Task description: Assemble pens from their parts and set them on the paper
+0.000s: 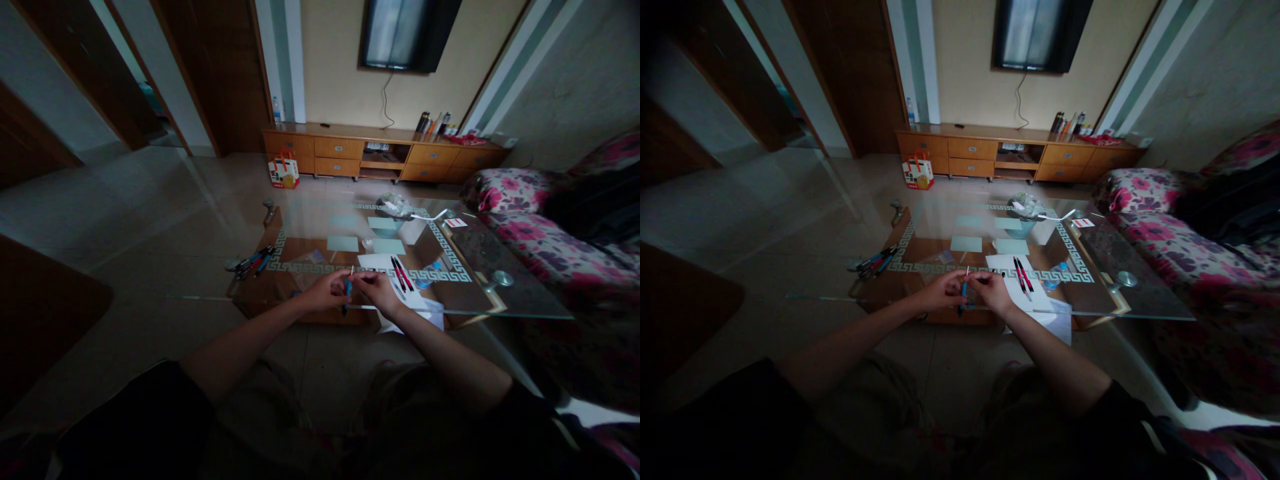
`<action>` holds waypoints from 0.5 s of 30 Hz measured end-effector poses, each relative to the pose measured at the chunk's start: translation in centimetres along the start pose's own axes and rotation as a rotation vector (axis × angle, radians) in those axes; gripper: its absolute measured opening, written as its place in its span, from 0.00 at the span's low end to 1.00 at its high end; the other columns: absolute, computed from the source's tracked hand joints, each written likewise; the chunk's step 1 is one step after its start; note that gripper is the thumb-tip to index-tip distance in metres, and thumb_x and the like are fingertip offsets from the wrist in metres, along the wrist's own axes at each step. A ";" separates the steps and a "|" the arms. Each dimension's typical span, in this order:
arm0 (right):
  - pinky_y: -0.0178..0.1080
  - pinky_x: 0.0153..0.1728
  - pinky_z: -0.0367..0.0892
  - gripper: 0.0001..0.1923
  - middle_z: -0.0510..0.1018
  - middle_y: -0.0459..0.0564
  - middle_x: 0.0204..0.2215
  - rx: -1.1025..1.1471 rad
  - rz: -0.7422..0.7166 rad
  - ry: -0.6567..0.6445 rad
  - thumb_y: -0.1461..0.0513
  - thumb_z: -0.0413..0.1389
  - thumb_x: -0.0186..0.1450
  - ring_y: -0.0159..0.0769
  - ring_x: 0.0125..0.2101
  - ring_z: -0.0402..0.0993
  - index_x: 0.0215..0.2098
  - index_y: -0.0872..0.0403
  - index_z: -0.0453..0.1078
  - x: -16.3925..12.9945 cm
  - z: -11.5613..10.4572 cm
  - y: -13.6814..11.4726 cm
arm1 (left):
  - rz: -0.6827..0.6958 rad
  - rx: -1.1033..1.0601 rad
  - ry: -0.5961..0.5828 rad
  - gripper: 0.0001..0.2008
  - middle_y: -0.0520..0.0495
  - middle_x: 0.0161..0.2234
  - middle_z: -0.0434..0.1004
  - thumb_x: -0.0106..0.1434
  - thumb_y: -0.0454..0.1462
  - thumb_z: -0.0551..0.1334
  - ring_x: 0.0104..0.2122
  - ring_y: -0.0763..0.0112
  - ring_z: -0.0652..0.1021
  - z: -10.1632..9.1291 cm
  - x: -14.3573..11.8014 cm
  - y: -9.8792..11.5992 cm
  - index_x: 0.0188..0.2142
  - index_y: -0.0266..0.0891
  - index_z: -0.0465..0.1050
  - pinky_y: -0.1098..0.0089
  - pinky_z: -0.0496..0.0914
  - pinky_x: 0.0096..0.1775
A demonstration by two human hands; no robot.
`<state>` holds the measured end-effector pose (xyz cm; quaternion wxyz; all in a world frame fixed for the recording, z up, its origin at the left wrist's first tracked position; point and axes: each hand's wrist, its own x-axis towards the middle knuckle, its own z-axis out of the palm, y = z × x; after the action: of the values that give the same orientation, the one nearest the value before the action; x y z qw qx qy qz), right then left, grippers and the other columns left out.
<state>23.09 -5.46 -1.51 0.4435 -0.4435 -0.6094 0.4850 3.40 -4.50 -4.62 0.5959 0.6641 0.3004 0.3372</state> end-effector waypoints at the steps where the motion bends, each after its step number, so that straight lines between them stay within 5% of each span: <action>1: 0.41 0.43 0.69 0.17 0.83 0.49 0.33 -0.016 -0.003 0.000 0.49 0.64 0.58 0.39 0.35 0.76 0.34 0.53 0.81 0.0 0.0 0.0 | 0.001 0.000 -0.001 0.40 0.53 0.32 0.71 0.53 0.39 0.74 0.33 0.71 0.78 0.0 0.0 0.1 0.62 0.39 0.59 0.67 0.73 0.39; 9: 0.39 0.38 0.69 0.19 0.82 0.48 0.30 -0.085 -0.009 0.008 0.48 0.60 0.61 0.38 0.31 0.76 0.32 0.55 0.79 0.0 0.0 0.5 | -0.004 0.013 0.035 0.37 0.52 0.33 0.72 0.55 0.41 0.72 0.34 0.69 0.79 -0.3 0.0 0.0 0.61 0.40 0.61 0.67 0.74 0.39; 15: 0.40 0.41 0.69 0.21 0.81 0.52 0.35 -0.316 -0.139 0.320 0.48 0.53 0.67 0.41 0.37 0.76 0.36 0.56 0.78 0.5 -1.9 0.3 | -0.015 0.031 0.104 0.33 0.51 0.33 0.73 0.56 0.41 0.71 0.32 0.69 0.80 -0.3 -0.1 0.7 0.59 0.39 0.63 0.68 0.74 0.37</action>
<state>24.88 -4.52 -1.44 0.4919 -0.5357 -0.6286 0.2755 3.08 -4.45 -3.93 0.5718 0.6525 0.3410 0.3619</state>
